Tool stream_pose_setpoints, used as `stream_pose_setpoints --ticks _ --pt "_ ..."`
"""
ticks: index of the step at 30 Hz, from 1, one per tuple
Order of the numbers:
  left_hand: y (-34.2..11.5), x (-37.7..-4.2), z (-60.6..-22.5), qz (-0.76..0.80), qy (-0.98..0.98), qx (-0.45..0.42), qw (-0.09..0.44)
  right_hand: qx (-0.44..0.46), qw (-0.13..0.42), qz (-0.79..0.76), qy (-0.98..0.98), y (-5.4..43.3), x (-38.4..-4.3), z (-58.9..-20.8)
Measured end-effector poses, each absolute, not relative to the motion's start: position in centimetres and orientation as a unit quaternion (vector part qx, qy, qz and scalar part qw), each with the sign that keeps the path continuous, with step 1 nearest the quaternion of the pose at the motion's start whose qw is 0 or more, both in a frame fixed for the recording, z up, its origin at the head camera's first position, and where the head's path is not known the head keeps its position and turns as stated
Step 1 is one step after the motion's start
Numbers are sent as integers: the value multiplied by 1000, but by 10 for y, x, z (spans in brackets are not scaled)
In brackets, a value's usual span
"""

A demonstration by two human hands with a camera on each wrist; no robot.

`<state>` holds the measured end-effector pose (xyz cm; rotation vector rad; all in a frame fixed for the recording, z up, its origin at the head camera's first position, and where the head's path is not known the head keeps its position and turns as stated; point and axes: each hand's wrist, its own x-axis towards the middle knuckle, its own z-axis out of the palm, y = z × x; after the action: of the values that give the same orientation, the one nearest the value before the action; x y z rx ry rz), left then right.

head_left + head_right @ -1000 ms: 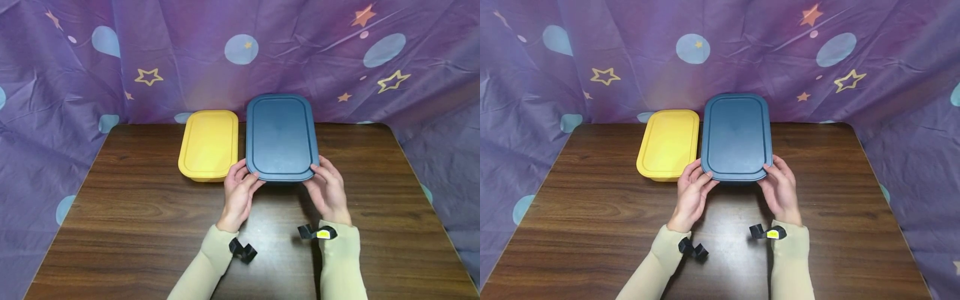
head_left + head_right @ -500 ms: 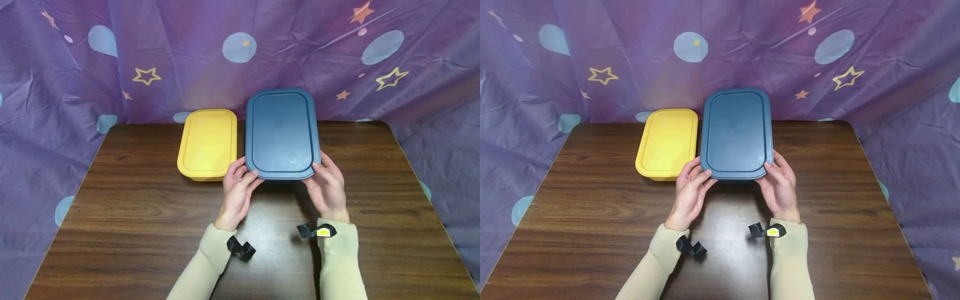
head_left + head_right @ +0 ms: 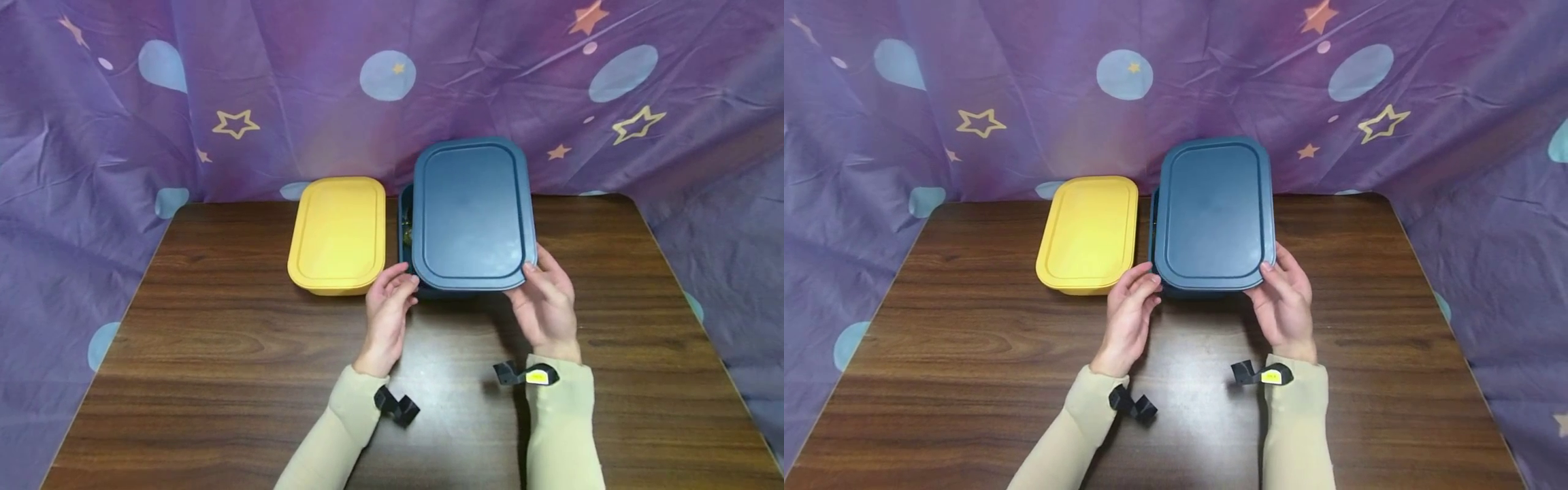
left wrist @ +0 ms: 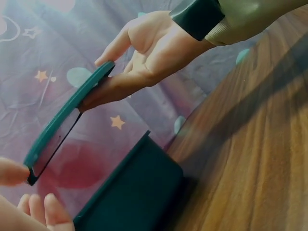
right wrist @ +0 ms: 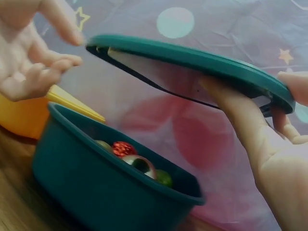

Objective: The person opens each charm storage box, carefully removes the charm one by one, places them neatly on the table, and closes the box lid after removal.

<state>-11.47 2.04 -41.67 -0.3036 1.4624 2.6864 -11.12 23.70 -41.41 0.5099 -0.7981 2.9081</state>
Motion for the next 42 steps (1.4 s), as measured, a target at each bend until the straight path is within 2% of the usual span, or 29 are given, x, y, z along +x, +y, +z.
stream_pose_setpoints --ticks 12,16,29,36,42 --pt "27 -119 -432 880 431 -194 42 166 84 954 -233 269 -102 -412" --pt "24 -124 -436 887 405 -212 60 158 111 953 -231 280 -97 -408" --pt "15 -133 -445 901 360 -217 109 71 238 933 -262 312 -73 -393" --pt "13 -134 -444 903 353 -215 115 -40 332 876 -348 319 -62 -379" --pt "13 -134 -445 906 351 -209 114 -81 381 838 -382 321 -59 -374"
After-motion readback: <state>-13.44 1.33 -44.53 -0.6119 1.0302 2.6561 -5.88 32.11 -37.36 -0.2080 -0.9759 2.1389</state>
